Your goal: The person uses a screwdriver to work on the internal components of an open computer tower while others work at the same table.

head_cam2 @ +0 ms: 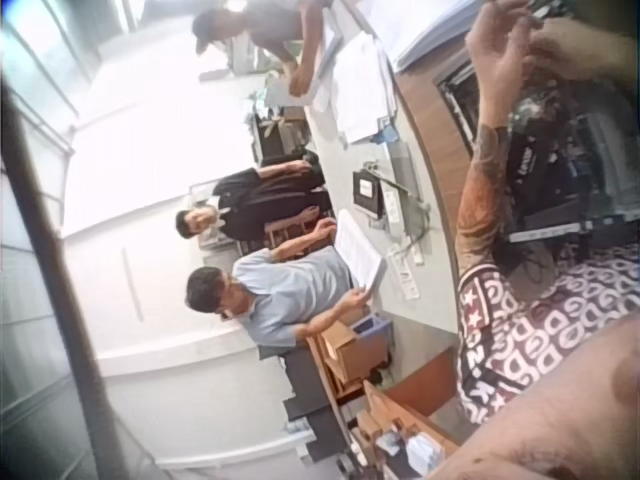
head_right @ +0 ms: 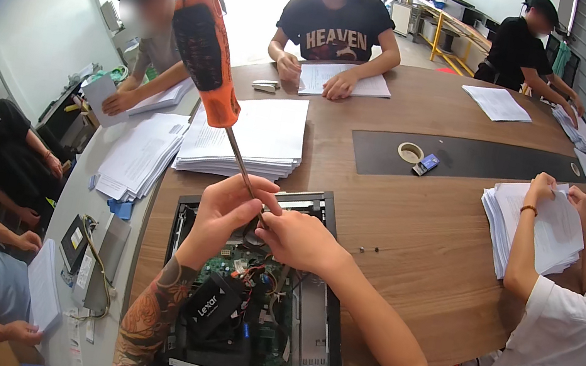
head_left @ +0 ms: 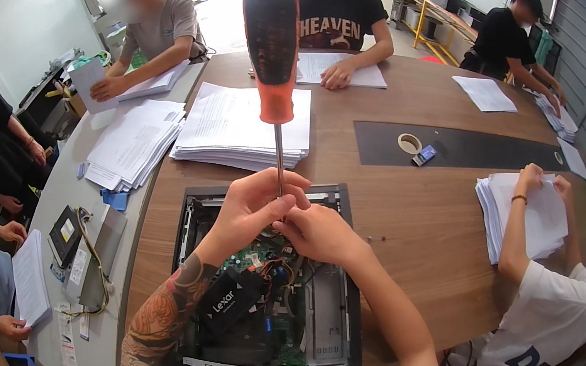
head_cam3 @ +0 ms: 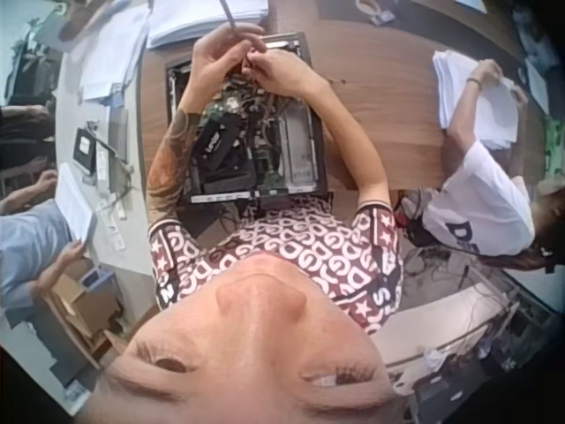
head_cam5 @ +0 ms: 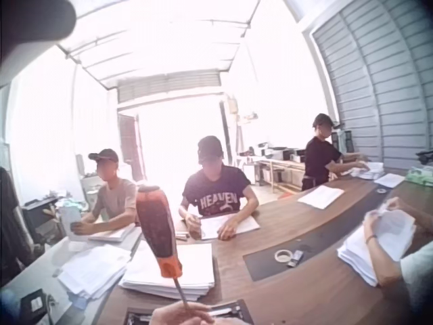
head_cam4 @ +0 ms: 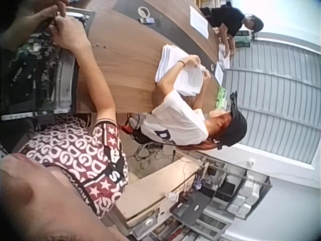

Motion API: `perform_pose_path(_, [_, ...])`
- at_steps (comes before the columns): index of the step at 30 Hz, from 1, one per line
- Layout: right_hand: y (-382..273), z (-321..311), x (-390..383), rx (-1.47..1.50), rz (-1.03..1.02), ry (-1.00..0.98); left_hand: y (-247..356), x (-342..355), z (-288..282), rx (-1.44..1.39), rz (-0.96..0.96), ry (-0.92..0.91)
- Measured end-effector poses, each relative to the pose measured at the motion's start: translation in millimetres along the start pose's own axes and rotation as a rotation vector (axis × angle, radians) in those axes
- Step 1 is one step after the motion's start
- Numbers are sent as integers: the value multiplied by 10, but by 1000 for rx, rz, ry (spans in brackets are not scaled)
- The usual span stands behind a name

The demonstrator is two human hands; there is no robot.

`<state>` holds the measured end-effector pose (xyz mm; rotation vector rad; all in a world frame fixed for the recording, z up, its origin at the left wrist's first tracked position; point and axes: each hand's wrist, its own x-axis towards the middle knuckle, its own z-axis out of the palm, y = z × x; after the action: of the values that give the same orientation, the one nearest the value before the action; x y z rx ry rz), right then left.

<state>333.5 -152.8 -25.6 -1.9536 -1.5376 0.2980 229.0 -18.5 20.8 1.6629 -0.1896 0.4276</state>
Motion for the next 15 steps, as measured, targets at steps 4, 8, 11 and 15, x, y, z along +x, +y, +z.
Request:
perform_pose_path(4, [-64,-39,31,22,49,-21,-5,-3,-75,-56,-14,70])
perform_pose_path(8, [-18,21,29,77,-15,28,-49,-4,-103,-15,-60,105])
perform_pose_path(11, [5,10,20,25,-44,42,-51,-6,-76,-14,-56,87])
perform_pose_path(15, [-51,-40,20,5,12,-12,60,4,-37,-25,-84,105])
